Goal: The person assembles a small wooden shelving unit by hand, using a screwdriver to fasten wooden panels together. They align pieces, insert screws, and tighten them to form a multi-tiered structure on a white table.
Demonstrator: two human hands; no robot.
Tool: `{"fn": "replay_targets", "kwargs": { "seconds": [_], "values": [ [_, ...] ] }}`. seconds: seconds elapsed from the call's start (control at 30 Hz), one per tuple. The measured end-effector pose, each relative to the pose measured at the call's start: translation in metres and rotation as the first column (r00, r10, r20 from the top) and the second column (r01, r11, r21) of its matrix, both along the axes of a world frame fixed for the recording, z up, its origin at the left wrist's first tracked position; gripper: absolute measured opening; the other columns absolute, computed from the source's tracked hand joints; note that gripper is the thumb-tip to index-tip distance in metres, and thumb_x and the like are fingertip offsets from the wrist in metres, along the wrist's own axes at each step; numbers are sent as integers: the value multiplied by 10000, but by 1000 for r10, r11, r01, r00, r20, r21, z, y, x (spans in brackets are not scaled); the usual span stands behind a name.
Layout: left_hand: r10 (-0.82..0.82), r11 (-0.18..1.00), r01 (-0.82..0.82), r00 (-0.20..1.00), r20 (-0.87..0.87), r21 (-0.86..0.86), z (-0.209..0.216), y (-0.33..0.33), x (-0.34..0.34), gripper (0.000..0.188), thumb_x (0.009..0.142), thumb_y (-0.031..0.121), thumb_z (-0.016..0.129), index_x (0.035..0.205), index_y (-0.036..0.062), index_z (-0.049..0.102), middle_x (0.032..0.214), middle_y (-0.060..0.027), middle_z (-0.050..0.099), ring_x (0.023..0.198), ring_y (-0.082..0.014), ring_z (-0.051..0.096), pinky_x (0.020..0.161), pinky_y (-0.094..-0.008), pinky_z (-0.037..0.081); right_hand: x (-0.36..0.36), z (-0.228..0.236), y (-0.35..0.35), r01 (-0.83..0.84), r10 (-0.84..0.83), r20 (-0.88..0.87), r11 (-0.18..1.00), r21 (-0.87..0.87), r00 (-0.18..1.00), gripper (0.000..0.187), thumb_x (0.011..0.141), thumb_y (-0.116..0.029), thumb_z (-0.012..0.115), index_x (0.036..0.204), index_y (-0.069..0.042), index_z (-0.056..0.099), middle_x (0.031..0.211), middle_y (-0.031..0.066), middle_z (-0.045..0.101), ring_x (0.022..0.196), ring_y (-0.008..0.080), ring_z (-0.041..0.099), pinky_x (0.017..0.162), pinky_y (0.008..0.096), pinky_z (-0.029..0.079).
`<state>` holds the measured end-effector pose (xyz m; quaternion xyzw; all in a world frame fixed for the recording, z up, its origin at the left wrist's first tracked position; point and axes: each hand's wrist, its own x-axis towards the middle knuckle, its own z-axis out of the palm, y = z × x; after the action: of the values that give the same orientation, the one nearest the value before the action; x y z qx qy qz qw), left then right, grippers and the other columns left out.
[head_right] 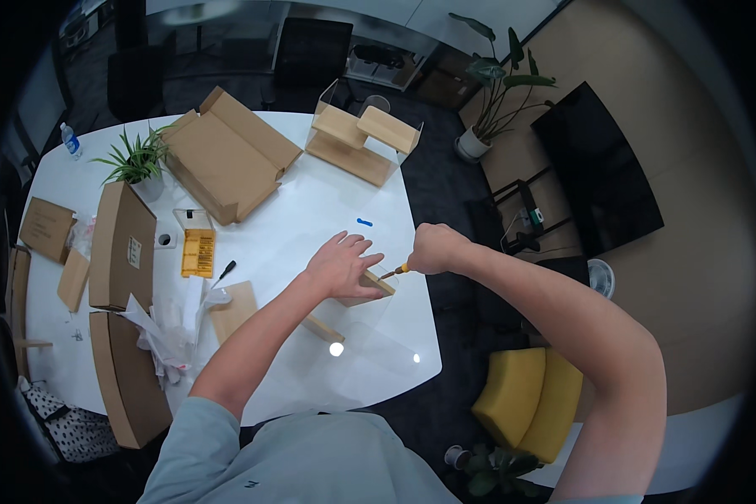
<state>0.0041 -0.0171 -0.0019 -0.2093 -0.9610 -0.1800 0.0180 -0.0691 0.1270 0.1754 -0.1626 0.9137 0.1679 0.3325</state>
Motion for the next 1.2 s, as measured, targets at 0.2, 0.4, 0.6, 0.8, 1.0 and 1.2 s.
{"fn": "replay_targets", "kwargs": {
  "seconds": [0.2,0.4,0.6,0.8,1.0,1.2],
  "values": [
    [9,1000,-9,1000,20,5,-3,-3,0,830,853,772,611,1458,204,609,1495,-143,566,1435,-298,476,1253,-483,301,42,11,15,-643,639,-210,764,57,740,215,918,-215,708,1038,-37,705,987,154,723,833,301,750,700,431,599],
    [20,1000,-20,1000,-19,22,-1,-3,3,827,846,772,618,1442,199,623,1485,-148,573,1427,-299,484,1250,-487,305,36,10,31,-955,936,-241,283,88,255,120,960,-181,630,1009,-92,694,938,53,658,810,220,713,604,367,563],
    [20,1000,-20,1000,-16,14,-1,-1,4,816,846,761,630,1435,196,631,1479,-148,577,1428,-306,482,1249,-489,307,41,11,5,-462,459,-159,887,20,874,152,899,-174,717,972,-45,750,891,144,752,858,317,752,735,420,598],
    [5,1000,-5,1000,-1,14,-3,-1,5,821,846,766,629,1443,203,625,1489,-143,571,1440,-309,471,1253,-484,304,19,2,4,-86,80,-77,993,-84,994,229,920,-229,734,964,-10,786,894,181,768,889,346,753,777,432,606],
    [23,1000,-23,1000,3,7,-3,-3,5,848,843,786,615,1463,207,602,1512,-140,556,1446,-312,465,1260,-481,289,36,2,20,-828,799,-284,560,28,531,188,957,-235,666,985,-49,680,857,128,691,738,310,731,648,429,580],
    [26,999,-25,999,-29,24,-4,-4,7,843,844,792,610,1449,205,610,1505,-146,562,1445,-311,467,1252,-487,296,30,5,28,-979,936,-299,202,29,185,111,950,-191,641,948,-80,649,863,88,628,699,245,710,600,373,559]
  ]
}}
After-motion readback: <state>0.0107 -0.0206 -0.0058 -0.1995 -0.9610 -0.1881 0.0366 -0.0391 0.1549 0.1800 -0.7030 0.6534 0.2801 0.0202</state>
